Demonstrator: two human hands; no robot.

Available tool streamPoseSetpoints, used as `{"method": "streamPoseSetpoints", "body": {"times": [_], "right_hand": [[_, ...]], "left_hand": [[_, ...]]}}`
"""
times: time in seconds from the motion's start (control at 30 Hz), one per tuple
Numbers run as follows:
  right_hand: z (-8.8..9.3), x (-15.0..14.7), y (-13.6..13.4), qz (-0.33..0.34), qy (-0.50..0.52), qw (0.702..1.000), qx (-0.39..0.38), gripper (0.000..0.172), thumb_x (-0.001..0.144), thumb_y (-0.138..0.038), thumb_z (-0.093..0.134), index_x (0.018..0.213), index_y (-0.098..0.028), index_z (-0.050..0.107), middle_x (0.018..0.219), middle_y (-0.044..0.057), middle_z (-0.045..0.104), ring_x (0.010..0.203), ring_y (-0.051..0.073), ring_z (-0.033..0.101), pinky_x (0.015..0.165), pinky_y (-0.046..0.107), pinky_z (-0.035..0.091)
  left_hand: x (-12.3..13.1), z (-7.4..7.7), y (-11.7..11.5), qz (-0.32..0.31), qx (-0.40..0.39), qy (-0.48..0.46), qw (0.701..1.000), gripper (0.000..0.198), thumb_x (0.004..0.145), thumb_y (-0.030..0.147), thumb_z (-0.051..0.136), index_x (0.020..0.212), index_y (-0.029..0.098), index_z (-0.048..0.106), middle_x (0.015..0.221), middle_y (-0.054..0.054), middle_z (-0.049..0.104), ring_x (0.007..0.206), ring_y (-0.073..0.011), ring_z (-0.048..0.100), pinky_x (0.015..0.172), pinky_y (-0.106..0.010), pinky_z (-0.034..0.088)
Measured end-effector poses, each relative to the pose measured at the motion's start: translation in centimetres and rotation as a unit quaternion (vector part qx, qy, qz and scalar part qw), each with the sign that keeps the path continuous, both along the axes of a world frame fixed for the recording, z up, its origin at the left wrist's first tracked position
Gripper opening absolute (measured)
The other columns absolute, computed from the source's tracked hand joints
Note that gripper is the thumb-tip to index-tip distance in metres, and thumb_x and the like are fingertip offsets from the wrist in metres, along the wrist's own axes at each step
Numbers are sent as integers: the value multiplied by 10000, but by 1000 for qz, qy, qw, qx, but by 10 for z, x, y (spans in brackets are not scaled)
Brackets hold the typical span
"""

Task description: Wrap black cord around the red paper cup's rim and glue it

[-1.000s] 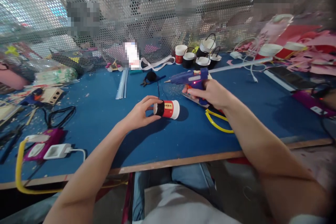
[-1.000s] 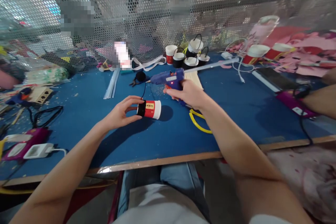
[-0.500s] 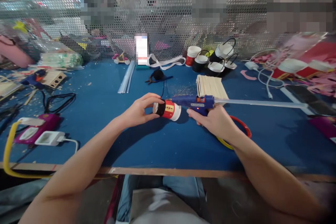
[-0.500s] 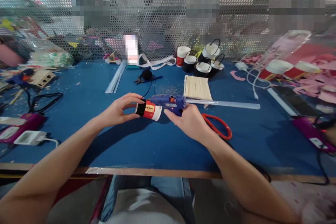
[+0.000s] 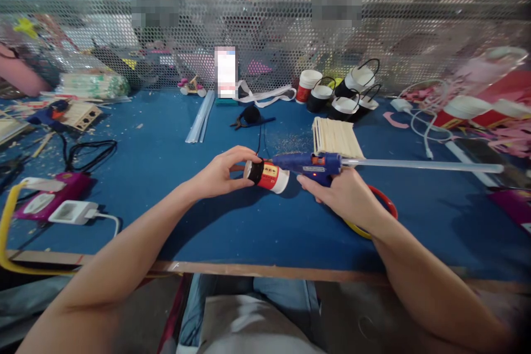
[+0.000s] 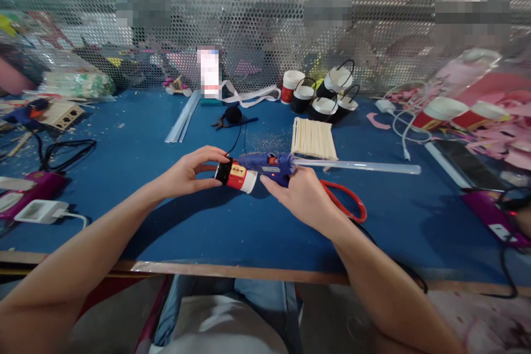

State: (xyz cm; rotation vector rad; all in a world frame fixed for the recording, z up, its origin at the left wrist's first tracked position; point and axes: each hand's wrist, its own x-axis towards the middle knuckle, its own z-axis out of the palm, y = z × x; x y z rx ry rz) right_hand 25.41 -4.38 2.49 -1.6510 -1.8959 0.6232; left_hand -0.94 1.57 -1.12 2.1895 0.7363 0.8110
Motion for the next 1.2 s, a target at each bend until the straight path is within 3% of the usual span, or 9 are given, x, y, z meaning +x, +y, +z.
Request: {"method": "streamPoseSetpoints", "body": {"times": [0.23, 0.53, 0.8, 0.9, 1.07, 1.2], "right_hand": [[-1, 2, -2, 15, -5, 1000, 20, 313, 775, -442, 635, 577, -256, 479, 521, 20, 607, 528, 221, 609, 542, 365, 494], [9, -4, -6, 29, -37, 998, 33, 161, 785, -354, 571, 728, -216, 631, 479, 27, 537, 510, 219, 588, 487, 344, 424], [13, -8, -9, 39, -52, 996, 57, 199, 783, -389, 541, 827, -227, 648, 454, 20, 485, 600, 267, 621, 548, 361, 446], [12, -5, -9, 49, -81, 993, 64, 223, 798, -404, 525, 828, -234, 666, 426, 12, 443, 550, 253, 586, 525, 352, 421], [7, 7, -8, 121, -152, 976, 96, 301, 824, -414, 478, 897, -228, 703, 374, -13, 344, 476, 218, 493, 507, 335, 357], [3, 12, -7, 117, -163, 974, 104, 353, 835, -423, 443, 948, -214, 704, 371, -23, 307, 486, 225, 487, 522, 340, 359]], "left_hand": [[0, 0, 0, 0, 4, -7, 1000, 380, 794, 261, 672, 1159, 213, 575, 1240, -133, 528, 1164, -241, 555, 835, -336, 583], [0, -3, 1, 11, 1, -5, 1000, 396, 808, 265, 663, 1185, 218, 553, 1234, -119, 523, 1131, -224, 579, 849, -344, 583], [1, -6, 1, 34, -12, -9, 999, 401, 789, 268, 679, 1171, 226, 566, 1196, -103, 549, 1018, -192, 626, 809, -336, 590], [2, -7, 2, 41, -16, -12, 999, 404, 783, 271, 683, 1169, 232, 571, 1181, -98, 559, 989, -186, 635, 794, -333, 592], [2, -7, 2, 48, -23, -2, 999, 410, 786, 274, 675, 1178, 235, 562, 1184, -92, 554, 984, -181, 635, 800, -338, 595], [3, -6, 1, 49, -26, -4, 998, 405, 786, 263, 670, 1174, 219, 563, 1183, -94, 550, 981, -173, 631, 810, -336, 593]]}}
